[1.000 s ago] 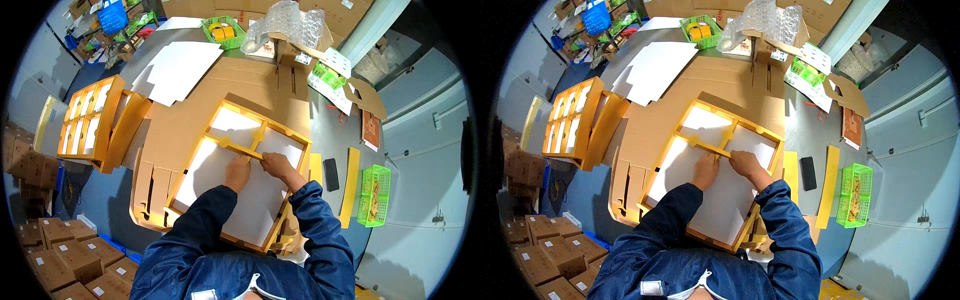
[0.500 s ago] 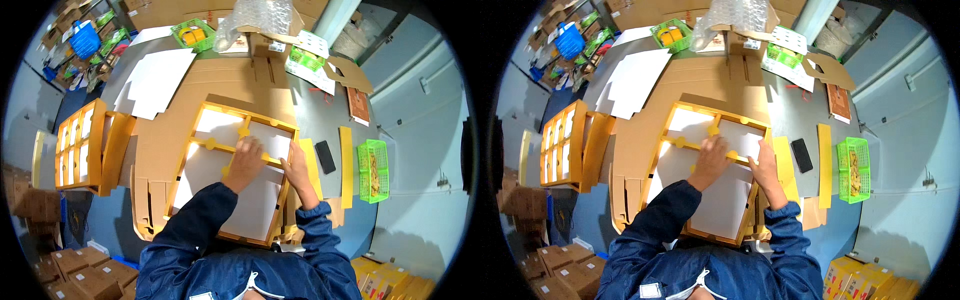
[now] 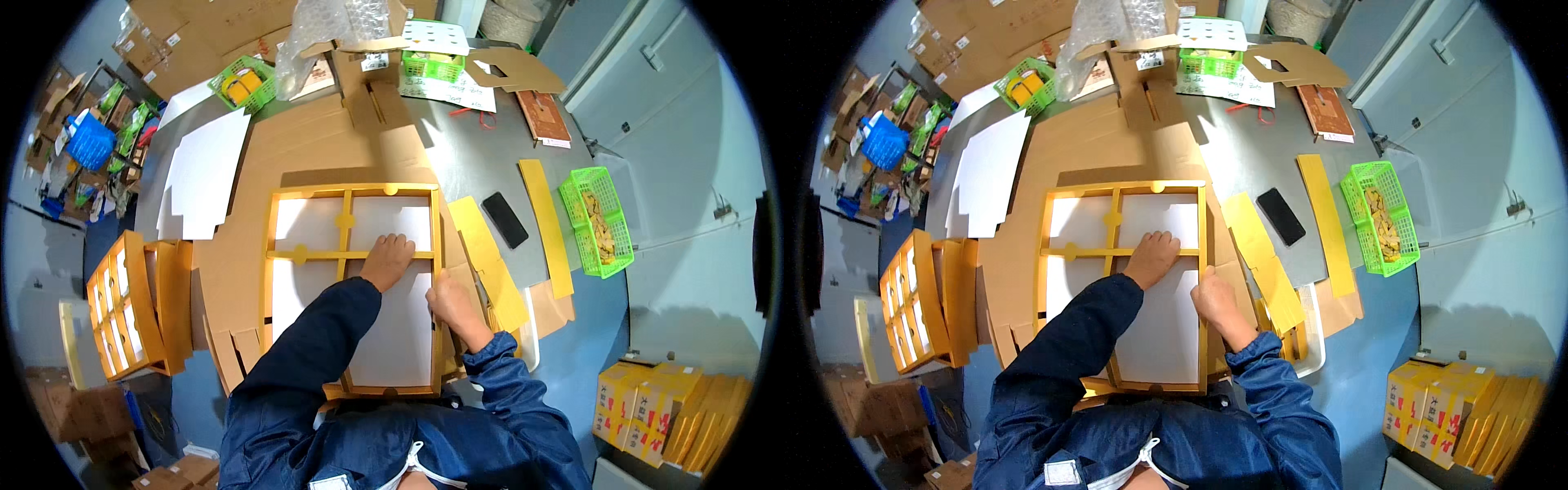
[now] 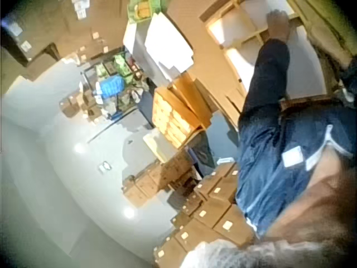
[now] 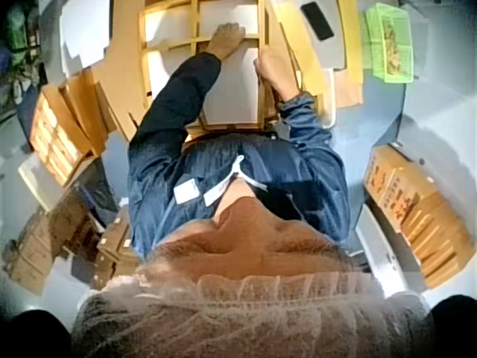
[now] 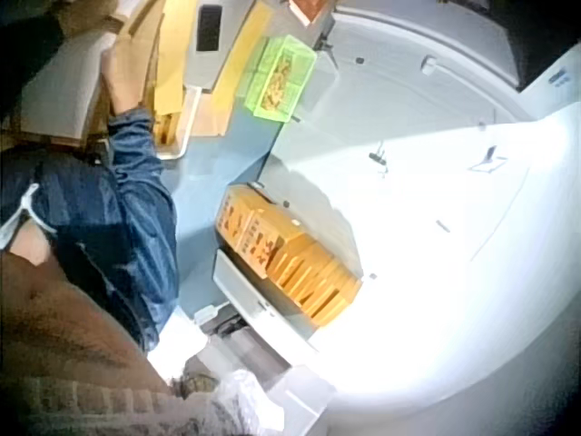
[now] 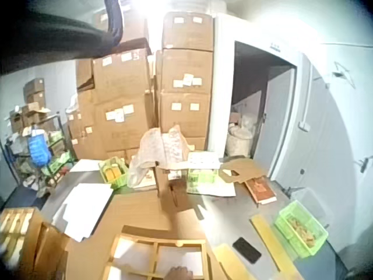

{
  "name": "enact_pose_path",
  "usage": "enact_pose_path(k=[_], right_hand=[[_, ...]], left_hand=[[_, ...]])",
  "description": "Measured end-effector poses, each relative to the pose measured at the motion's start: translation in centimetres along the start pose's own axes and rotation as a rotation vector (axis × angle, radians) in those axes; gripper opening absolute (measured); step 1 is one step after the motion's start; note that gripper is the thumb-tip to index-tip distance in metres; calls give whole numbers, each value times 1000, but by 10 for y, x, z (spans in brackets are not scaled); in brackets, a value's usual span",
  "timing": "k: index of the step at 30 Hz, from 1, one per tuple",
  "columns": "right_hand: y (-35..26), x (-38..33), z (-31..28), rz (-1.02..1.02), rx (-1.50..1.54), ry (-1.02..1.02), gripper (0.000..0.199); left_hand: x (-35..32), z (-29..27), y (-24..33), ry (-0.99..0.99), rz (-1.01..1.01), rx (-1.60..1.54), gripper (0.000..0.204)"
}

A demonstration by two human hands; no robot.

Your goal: The person assembles a wooden box by inserting yellow wooden dividers into a base frame. They then fold a cardboard sheet into a box shape and place the wooden frame inside. Finally, they insert a white foam sheet into the box. The task is performed in a warehouse environment with stacks of boxes visible.

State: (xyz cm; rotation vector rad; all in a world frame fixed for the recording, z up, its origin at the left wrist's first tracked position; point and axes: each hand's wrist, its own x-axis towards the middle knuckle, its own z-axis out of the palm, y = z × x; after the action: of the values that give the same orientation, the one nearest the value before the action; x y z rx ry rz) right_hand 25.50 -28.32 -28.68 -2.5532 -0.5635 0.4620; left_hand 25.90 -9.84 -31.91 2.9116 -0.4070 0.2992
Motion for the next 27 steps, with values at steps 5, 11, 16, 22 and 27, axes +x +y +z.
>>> enact_pose_path(k=[5, 11, 16, 22, 27], right_hand=[[1, 11, 5, -27, -110, -7, 19], [6, 20, -1, -47, -61, -28, 21], [25, 30, -17, -92, 110, 34, 37], [169, 2, -26, 248, -220, 223, 65], [189, -14, 3, 253, -420, 159, 77]], left_hand=[[4, 9, -4, 7, 31, -10, 5], [19, 7, -5, -33, 132, -143, 5], [28, 15, -17, 87, 90, -115, 5], [34, 8, -14, 83, 46, -15, 11], [30, -12, -6, 103, -42, -178, 26]])
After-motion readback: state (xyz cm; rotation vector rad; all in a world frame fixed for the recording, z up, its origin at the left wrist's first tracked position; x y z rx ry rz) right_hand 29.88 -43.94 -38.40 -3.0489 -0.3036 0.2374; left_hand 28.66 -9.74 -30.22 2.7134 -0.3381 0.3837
